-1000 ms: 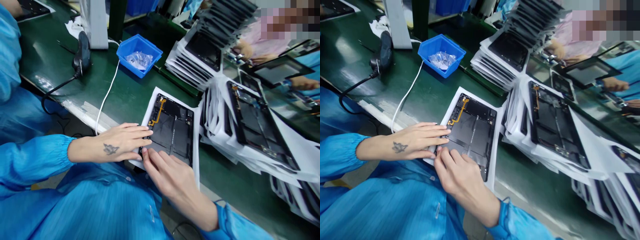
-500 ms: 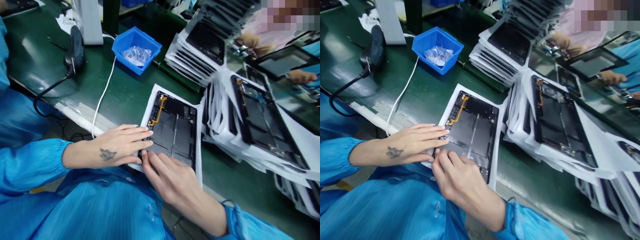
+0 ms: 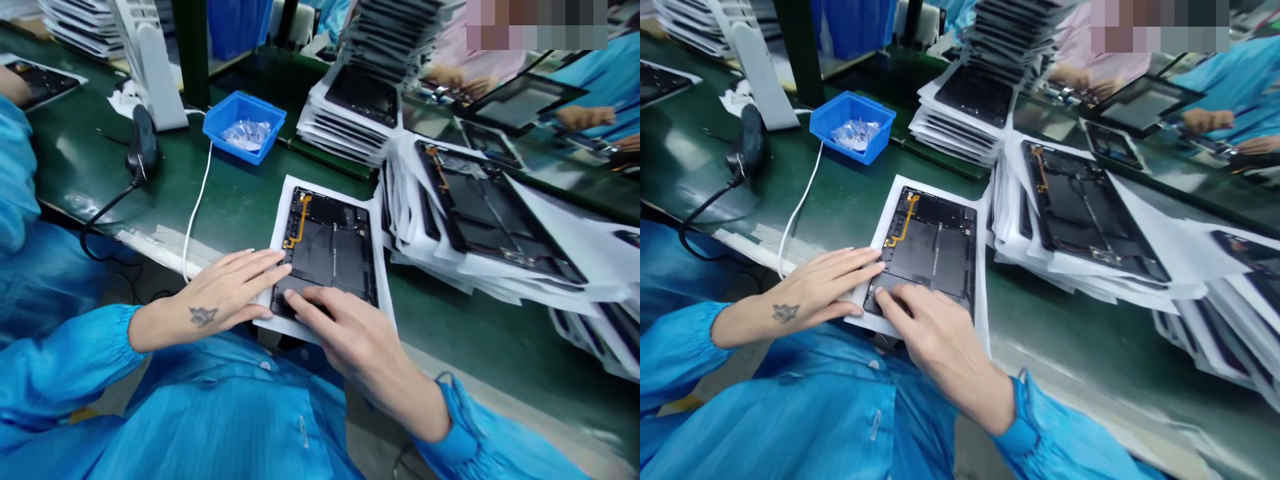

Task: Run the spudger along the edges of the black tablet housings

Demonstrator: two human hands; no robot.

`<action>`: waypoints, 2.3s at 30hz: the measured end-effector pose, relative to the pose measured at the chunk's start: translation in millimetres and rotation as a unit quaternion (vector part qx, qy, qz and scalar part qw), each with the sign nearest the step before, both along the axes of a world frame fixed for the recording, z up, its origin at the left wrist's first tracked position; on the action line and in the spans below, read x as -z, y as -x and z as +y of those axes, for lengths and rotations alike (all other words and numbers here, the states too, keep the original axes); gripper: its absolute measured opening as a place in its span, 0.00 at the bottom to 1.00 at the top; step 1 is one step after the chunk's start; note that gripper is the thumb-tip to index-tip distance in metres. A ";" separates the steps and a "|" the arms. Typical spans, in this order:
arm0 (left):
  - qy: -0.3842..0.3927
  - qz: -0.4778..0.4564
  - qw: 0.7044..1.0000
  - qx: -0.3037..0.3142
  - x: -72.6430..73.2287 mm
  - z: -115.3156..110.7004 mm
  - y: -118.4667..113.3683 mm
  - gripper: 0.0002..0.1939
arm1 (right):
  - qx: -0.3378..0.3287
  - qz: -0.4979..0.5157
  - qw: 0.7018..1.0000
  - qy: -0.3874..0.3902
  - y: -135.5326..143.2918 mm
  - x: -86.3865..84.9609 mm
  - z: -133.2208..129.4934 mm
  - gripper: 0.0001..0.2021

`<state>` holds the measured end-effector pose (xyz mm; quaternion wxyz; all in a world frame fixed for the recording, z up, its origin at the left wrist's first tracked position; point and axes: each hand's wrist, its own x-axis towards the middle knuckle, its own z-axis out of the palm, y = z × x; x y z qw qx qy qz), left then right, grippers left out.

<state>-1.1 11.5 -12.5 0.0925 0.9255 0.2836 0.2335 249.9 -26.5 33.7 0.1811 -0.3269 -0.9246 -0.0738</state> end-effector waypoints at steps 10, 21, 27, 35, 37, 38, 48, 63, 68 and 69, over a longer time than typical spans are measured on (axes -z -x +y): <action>-0.147 -0.034 0.988 -0.005 -5.3 -15.6 2.4 0.15 | 0.154 0.448 0.866 0.160 -2.1 8.6 -32.8 0.29; -0.189 -0.047 0.980 0.032 2.7 -13.9 -4.0 0.15 | 0.071 0.272 0.960 -0.016 15.2 52.5 -46.3 0.25; -0.187 -0.045 0.981 0.014 -1.7 -17.2 -8.2 0.16 | 0.133 0.289 0.947 -0.044 3.3 62.3 -52.9 0.30; -0.176 -0.054 0.983 -0.001 0.7 -19.8 -9.3 0.17 | 0.095 0.242 0.965 -0.027 9.5 56.7 -52.2 0.26; -0.175 -0.060 0.983 0.002 0.3 -19.8 -10.0 0.17 | 0.105 0.239 0.965 -0.034 10.7 58.3 -50.9 0.26; -0.174 -0.062 0.983 0.003 0.2 -19.6 -10.1 0.17 | 0.108 0.244 0.963 -0.038 10.4 59.4 -51.1 0.27; -0.177 -0.033 0.984 -0.002 -4.9 -22.9 -13.5 0.15 | 0.142 0.301 0.943 0.001 -3.0 49.7 -55.8 0.21; -0.245 0.042 0.968 -0.039 -5.5 -32.9 -26.1 0.16 | 0.105 0.380 0.884 0.250 18.6 20.9 -13.6 0.10; -0.250 0.030 0.967 -0.036 -6.1 -32.1 -26.3 0.16 | 0.083 0.351 0.902 0.239 18.8 16.4 -11.7 0.09; -0.251 0.030 0.967 -0.037 -6.1 -32.1 -26.3 0.16 | 0.083 0.349 0.902 0.239 18.3 16.8 -11.6 0.09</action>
